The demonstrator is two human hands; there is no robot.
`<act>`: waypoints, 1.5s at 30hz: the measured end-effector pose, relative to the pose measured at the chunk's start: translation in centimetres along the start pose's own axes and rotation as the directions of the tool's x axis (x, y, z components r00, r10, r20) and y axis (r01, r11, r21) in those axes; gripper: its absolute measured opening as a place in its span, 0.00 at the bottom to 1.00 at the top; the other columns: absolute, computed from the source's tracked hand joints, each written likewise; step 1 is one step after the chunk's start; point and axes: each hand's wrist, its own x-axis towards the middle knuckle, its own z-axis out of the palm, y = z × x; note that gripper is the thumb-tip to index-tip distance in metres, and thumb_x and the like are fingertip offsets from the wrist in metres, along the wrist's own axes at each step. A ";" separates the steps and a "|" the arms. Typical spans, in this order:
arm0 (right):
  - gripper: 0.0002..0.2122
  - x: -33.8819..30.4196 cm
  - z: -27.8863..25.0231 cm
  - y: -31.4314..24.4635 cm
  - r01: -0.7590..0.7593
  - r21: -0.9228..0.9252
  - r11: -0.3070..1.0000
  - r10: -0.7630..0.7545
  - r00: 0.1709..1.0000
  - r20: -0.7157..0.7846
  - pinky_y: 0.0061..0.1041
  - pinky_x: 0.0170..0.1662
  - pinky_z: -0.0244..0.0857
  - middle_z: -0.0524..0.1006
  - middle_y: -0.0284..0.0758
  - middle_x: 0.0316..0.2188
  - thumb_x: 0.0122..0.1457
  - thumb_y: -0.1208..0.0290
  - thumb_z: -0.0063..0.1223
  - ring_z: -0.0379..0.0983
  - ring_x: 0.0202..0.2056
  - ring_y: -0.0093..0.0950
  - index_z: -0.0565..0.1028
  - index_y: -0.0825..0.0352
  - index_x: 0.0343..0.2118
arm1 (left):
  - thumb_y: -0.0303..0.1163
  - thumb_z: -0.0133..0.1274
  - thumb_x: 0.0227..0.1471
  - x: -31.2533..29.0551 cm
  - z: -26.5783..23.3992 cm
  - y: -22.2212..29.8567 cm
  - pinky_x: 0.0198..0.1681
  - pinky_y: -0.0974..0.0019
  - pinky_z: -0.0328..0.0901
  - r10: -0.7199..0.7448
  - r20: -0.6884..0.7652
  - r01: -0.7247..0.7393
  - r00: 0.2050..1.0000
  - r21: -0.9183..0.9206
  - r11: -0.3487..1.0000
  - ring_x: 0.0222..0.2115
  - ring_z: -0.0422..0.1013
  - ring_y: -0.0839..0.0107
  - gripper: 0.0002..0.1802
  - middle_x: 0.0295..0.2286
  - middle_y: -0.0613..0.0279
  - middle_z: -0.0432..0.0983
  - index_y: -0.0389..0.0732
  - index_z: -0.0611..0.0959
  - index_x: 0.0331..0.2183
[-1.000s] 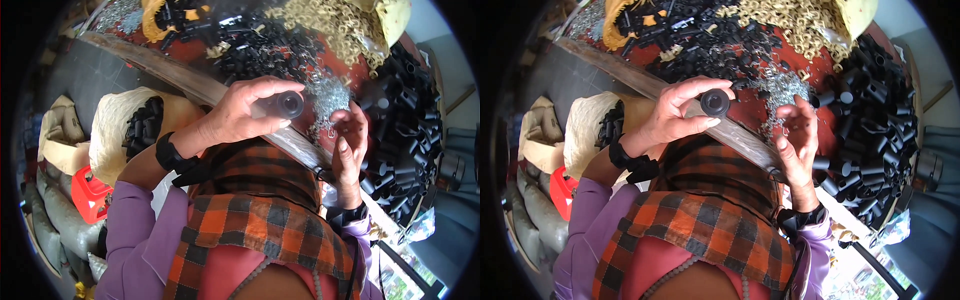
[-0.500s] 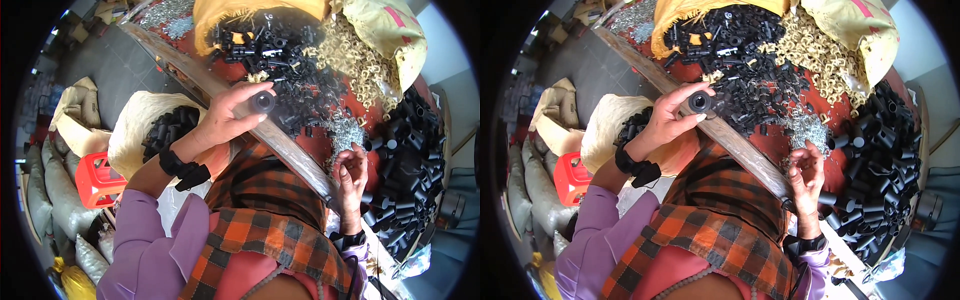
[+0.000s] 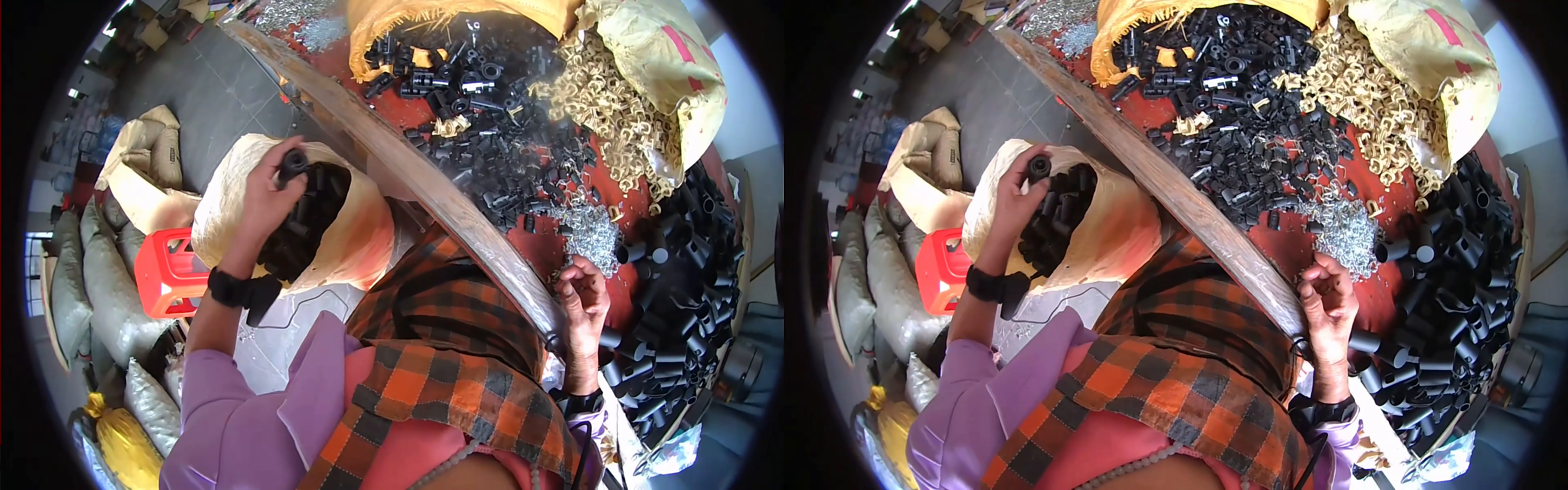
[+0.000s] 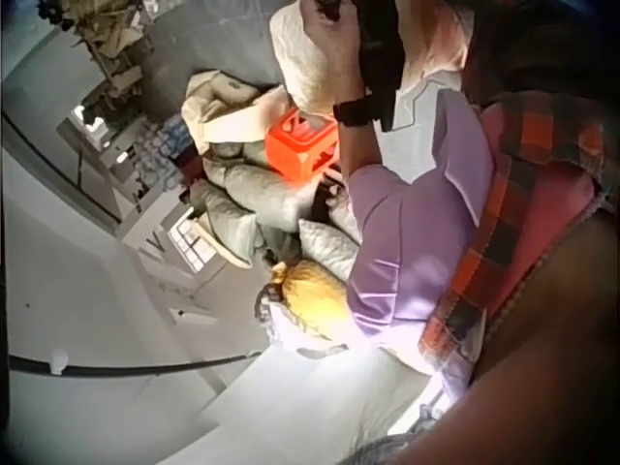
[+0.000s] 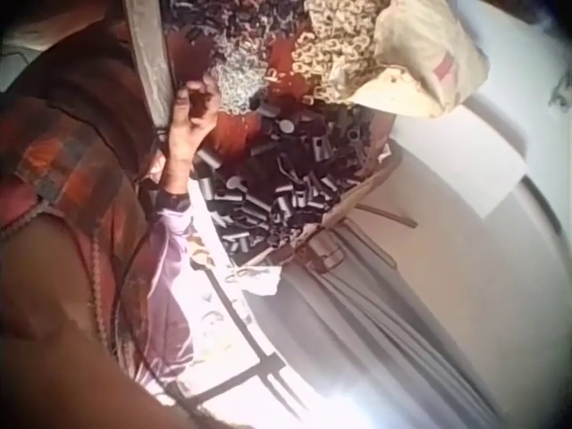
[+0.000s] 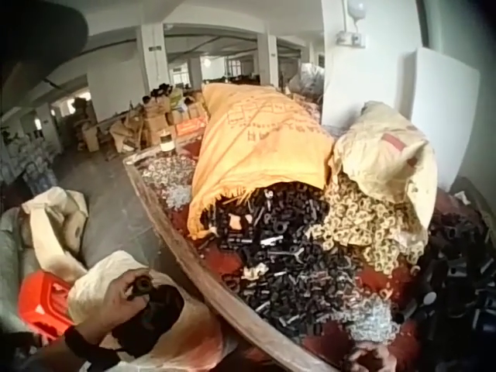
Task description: The person picks up a black plastic component and a small metal piece, inserts the metal piece into the component, and then slides a larger black plastic housing over the assembly.
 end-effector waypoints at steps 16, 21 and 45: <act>0.12 -0.9 -0.2 -0.3 -0.080 -0.138 0.987 0.081 0.997 -0.001 0.13 0.33 0.57 0.67 0.28 0.27 0.50 0.79 0.47 0.62 0.28 0.15 0.65 0.72 0.39 | 0.23 0.46 0.40 13.2 12.3 1.2 0.39 0.63 0.61 0.481 0.290 -0.560 0.827 0.496 0.664 0.35 0.65 0.54 0.19 0.35 0.51 0.67 0.38 0.70 0.40; 0.12 -1.1 -1.4 -0.3 -0.134 -0.220 0.966 0.126 0.991 -0.047 0.12 0.33 0.56 0.67 0.28 0.27 0.50 0.80 0.46 0.62 0.28 0.15 0.65 0.72 0.39 | 0.27 0.51 0.36 15.4 12.7 -0.3 0.33 0.60 0.63 0.515 0.295 -0.588 0.805 0.510 0.628 0.31 0.67 0.53 0.20 0.30 0.50 0.69 0.39 0.71 0.38; 0.04 6.0 0.6 1.6 0.183 -0.943 0.279 -0.209 0.970 0.127 0.31 0.26 0.63 0.69 0.37 0.21 0.43 0.73 0.50 0.68 0.24 0.38 0.70 0.64 0.23 | 0.31 0.42 0.50 4.2 16.0 6.5 0.25 0.76 0.64 0.097 0.749 0.713 0.656 -0.657 0.245 0.24 0.69 0.75 0.17 0.29 0.58 0.71 0.37 0.66 0.43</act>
